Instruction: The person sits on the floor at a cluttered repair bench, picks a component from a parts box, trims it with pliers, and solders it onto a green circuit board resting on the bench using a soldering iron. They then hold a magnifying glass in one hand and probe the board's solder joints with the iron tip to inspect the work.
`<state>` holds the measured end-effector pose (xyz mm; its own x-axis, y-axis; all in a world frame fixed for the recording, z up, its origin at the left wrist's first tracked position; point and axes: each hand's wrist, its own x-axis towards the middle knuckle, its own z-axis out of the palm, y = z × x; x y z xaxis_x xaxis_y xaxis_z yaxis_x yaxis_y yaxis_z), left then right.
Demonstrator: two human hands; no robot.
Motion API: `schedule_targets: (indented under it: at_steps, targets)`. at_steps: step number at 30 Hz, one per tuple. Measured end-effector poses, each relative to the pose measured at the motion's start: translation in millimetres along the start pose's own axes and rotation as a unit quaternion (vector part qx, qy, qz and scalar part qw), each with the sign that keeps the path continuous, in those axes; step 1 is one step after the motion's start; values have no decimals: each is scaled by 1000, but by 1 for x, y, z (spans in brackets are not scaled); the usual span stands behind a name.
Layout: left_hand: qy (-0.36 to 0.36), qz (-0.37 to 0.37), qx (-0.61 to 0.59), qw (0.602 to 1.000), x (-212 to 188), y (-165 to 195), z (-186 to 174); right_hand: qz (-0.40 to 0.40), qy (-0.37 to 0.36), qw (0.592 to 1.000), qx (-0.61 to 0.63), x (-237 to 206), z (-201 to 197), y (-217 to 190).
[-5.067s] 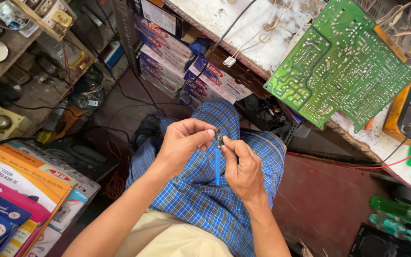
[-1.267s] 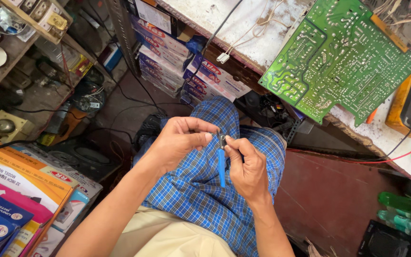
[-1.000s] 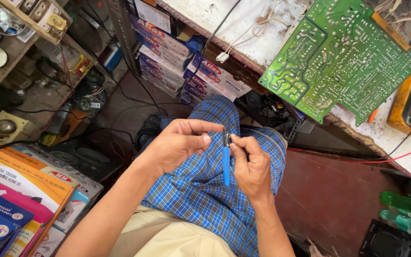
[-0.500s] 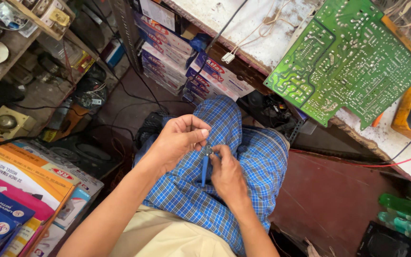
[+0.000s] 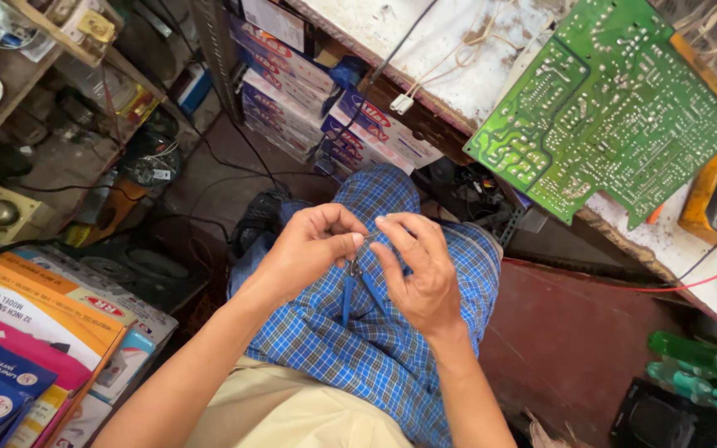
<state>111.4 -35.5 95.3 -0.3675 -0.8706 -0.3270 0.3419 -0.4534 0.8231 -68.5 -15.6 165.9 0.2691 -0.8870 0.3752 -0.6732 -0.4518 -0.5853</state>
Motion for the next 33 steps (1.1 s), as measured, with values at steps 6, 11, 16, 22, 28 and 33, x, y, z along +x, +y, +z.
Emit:
schedule_targets:
  at_steps: [6, 11, 16, 22, 28, 33]
  targets:
    - [-34, 28, 38, 998, -5, 10, -5, -26, -51, 998, 19, 16, 1, 1]
    - [4, 203, 325, 924, -17, 37, -7, 6, -69, 996, 51, 25, -2, -10]
    - [70, 246, 384, 887, -27, 75, -8, 17, -88, 995, 39, 55, -3, -31]
    - [185, 336, 416, 825, -37, 121, -19, 102, -78, 991, 42, 101, 13, -61]
    - [252, 369, 456, 770, -33, 157, -34, 43, -54, 996, 60, 148, 31, -80]
    - [313, 400, 419, 753, -31, 181, -55, 85, -33, 990, 107, 193, 51, -90]
